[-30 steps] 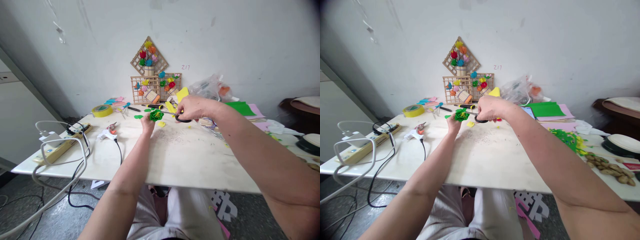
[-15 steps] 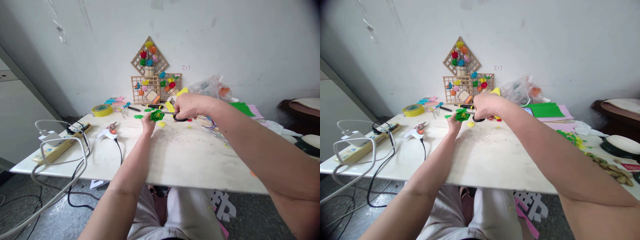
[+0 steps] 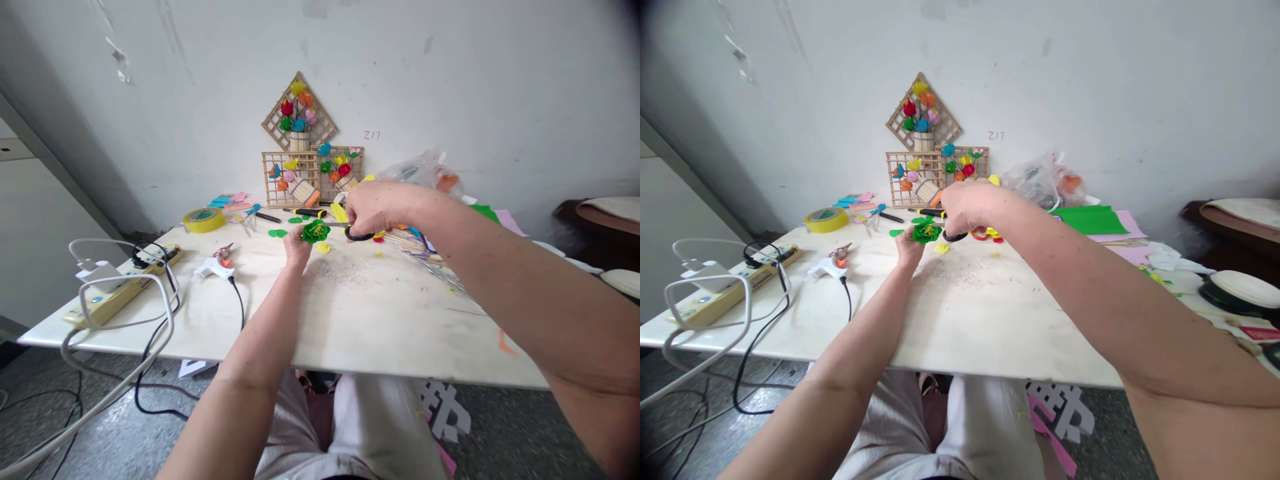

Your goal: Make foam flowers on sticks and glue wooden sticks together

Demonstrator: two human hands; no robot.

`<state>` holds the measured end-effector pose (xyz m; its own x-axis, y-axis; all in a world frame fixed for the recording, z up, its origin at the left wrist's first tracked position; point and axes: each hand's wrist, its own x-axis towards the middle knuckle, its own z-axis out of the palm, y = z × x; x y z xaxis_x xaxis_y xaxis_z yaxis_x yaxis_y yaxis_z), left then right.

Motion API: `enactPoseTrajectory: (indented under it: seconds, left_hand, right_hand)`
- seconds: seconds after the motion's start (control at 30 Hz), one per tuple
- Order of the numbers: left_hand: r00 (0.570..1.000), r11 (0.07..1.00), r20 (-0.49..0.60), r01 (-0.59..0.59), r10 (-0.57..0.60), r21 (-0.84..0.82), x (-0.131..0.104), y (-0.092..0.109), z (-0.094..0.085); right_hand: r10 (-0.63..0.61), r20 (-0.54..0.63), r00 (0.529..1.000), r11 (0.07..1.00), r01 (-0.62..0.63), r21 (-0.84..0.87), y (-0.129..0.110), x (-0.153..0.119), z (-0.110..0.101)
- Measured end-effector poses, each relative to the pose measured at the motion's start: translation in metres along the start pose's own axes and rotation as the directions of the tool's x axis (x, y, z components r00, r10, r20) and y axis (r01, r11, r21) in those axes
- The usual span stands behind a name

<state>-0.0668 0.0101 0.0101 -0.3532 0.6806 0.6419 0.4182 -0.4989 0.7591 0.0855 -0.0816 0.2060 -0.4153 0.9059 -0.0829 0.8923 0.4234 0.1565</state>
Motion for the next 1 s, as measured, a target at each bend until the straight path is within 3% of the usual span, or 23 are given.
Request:
enactPoseTrajectory:
  seconds: [0.17,0.47,1.0]
  left_hand:
    - [1.000,1.000,-0.014,-0.026,0.027,0.007,0.001,-0.003,0.001]
    - [1.000,1.000,-0.028,0.007,-0.006,0.027,0.001,0.002,0.000]
    - [0.998,1.000,-0.056,0.018,-0.017,0.018,0.002,0.002,0.000]
  right_hand:
    - [-0.038,-0.036,0.999,0.983,0.044,0.180,-0.001,0.003,0.001]
    - [-0.029,-0.002,1.000,0.997,0.029,-0.077,-0.014,-0.008,0.002]
    - [0.013,0.036,0.999,0.999,-0.011,-0.036,-0.016,0.000,0.013]
